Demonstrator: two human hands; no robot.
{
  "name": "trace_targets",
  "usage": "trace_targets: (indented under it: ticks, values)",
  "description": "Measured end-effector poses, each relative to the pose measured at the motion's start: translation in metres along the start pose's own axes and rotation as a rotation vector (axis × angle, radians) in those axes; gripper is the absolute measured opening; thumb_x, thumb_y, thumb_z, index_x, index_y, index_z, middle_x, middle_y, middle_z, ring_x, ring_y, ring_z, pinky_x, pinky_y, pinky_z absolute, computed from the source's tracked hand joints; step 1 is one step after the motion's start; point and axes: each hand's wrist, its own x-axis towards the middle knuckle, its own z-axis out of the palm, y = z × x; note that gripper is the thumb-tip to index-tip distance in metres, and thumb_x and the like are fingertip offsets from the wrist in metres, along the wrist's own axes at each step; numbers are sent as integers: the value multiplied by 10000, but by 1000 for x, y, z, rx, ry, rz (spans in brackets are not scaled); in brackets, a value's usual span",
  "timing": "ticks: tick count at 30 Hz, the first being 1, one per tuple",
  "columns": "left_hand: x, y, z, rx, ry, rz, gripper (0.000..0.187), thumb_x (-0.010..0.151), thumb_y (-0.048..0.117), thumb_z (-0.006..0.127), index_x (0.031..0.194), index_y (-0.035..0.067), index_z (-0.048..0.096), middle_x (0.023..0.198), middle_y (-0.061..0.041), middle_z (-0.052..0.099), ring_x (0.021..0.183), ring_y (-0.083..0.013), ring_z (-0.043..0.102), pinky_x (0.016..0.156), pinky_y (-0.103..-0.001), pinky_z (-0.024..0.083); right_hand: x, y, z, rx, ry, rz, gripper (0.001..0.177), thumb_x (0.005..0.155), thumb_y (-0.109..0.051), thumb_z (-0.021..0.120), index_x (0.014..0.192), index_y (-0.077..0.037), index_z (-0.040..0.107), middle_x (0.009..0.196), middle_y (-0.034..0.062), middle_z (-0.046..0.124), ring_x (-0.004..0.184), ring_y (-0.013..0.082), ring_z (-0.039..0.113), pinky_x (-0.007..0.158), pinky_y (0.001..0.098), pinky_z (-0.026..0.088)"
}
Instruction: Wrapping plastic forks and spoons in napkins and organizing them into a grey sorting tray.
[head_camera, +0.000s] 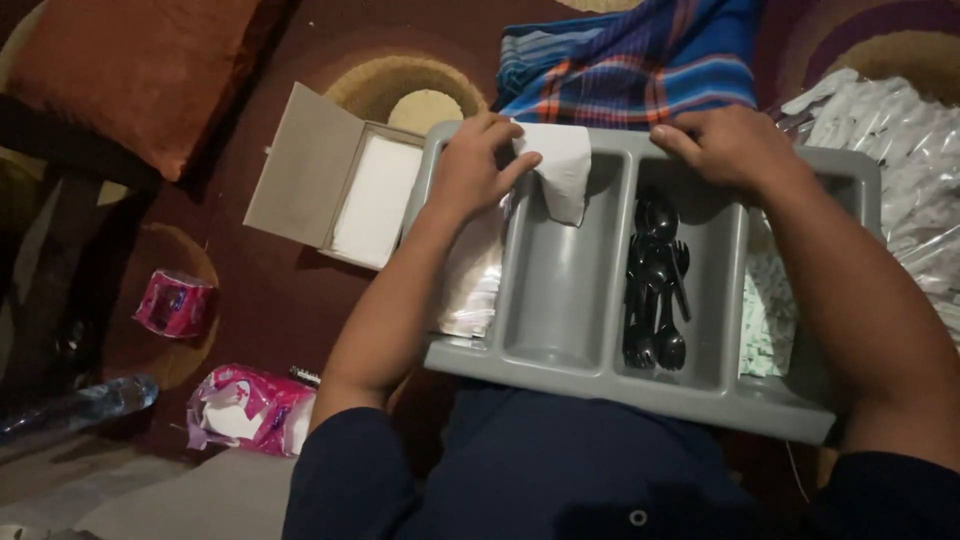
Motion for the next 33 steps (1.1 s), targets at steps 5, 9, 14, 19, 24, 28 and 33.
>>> trace_targets:
  ticks: [5, 9, 14, 19, 24, 28, 33]
  values:
    - [4, 0, 13, 168, 53, -203, 420, 857, 466, 790, 968, 65, 731, 882, -73, 719, 781, -248, 667, 718, -377, 533, -4, 0, 0, 6, -30, 60, 559, 1094, -618, 404, 1354, -235, 718, 1257, 161, 724, 1100, 424, 675, 917, 595, 512]
    - [9, 18, 13, 92, -133, -471, 341, 813, 436, 814, 950, 140, 713, 766, 4, 739, 662, -180, 699, 657, -350, 554, 0, 5, 3, -15, -15, 28, 552, 1094, -621, 415, 1355, -241, 719, 1224, 156, 736, 1048, 422, 690, 895, 591, 526]
    - [11, 26, 11, -88, 51, -306, 215, 847, 116, 793, 1052, 124, 728, 734, 8, 690, 598, -95, 607, 560, -259, 528, -5, 9, 2, 11, 32, -14, 527, 1072, -606, 469, 1330, -231, 735, 1220, 138, 740, 1037, 451, 681, 866, 570, 529]
    - [7, 46, 6, -1116, -51, -143, 395, 921, -11, 726, 1285, 109, 632, 950, -7, 653, 853, -115, 630, 838, -263, 547, 2, 20, 11, 333, 352, -396, 343, 1016, -153, 763, 1292, 41, 700, 1208, 209, 723, 1021, 339, 688, 915, 456, 519]
    - [-2, 63, 10, -1207, -96, -76, 405, 943, -3, 724, 1317, 89, 598, 1261, -65, 607, 1059, -170, 627, 984, -306, 536, -10, 3, 9, 863, 117, -621, 266, 1073, -114, 520, 1302, -1, 594, 1382, 184, 511, 1165, 273, 556, 1018, 383, 483]
    - [-3, 61, 26, -1140, -113, -53, 438, 940, 93, 806, 1335, 56, 621, 1042, -83, 728, 948, -149, 711, 850, -335, 619, -22, 1, 14, 980, -209, -667, 699, 959, -255, 591, 1558, 35, 379, 1620, 270, 355, 1453, 369, 355, 1186, 499, 298]
    - [-6, 72, 26, -1012, -173, -42, 287, 920, 79, 810, 1186, 25, 719, 909, -99, 740, 847, -160, 725, 769, -359, 629, -30, -21, -2, 1251, -346, -297, 621, 971, -313, 592, 1548, -121, 463, 1186, 66, 620, 1017, 131, 629, 856, 301, 561]
